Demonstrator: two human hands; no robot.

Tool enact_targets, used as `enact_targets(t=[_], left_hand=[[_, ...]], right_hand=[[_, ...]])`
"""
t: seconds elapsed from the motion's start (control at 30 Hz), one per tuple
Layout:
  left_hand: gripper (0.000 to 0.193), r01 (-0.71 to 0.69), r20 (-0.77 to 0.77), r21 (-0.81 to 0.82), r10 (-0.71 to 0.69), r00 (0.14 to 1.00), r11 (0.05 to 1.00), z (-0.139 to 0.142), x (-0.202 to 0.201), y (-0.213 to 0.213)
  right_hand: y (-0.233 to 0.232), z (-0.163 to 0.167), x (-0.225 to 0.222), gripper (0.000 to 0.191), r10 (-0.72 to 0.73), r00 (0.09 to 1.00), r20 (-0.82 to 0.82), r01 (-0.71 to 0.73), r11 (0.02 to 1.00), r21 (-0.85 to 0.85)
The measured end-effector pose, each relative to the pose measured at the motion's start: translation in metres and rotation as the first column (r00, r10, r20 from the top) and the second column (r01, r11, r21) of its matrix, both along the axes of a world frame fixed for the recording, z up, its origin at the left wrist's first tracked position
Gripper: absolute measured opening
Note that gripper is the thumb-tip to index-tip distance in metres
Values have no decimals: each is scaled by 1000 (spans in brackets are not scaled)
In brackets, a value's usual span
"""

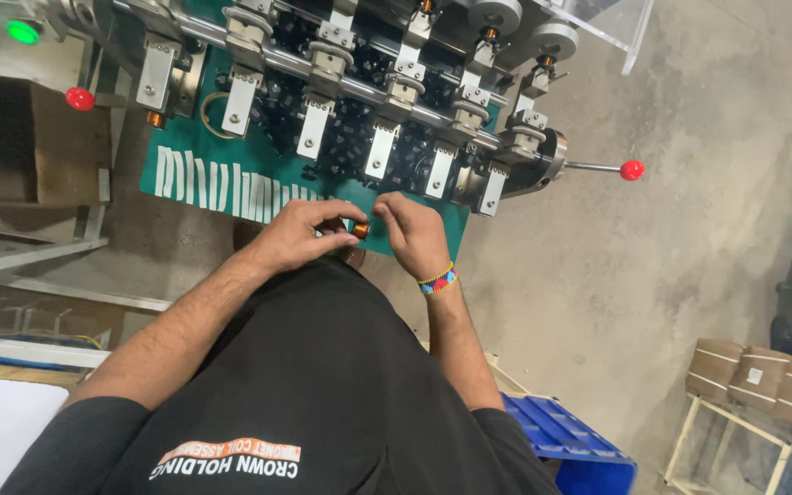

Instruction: The person carries a box of small black coil components to a multi-station assembly machine, places the components into the machine's stations, and pulls the machine lever to process them. They repeatedly pick up individual components, fit them into the machine, and set processed pieces on the work surface.

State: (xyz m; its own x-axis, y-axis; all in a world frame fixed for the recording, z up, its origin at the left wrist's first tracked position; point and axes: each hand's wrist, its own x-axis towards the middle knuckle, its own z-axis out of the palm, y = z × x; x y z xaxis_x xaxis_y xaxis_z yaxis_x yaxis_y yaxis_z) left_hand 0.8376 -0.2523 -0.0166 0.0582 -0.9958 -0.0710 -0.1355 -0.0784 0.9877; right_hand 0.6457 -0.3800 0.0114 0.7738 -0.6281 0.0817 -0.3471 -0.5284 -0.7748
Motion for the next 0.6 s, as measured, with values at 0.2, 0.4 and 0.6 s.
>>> enact_targets(t=[0.2, 0.4, 0.6], left_hand=[[33, -245, -358, -20, 222, 907, 969, -28, 19, 5], [36, -255, -690, 143, 281, 667, 956, -58, 20, 12], [35, -263, -775, 203, 319, 546, 943, -66, 27, 16]], right_hand=[[39, -40, 15, 30, -72, 997, -15, 62, 709, 703], [78, -44, 48, 33, 69, 997, -18, -34, 680, 732], [79, -54, 62, 27, 169, 977, -126, -73, 830, 553]])
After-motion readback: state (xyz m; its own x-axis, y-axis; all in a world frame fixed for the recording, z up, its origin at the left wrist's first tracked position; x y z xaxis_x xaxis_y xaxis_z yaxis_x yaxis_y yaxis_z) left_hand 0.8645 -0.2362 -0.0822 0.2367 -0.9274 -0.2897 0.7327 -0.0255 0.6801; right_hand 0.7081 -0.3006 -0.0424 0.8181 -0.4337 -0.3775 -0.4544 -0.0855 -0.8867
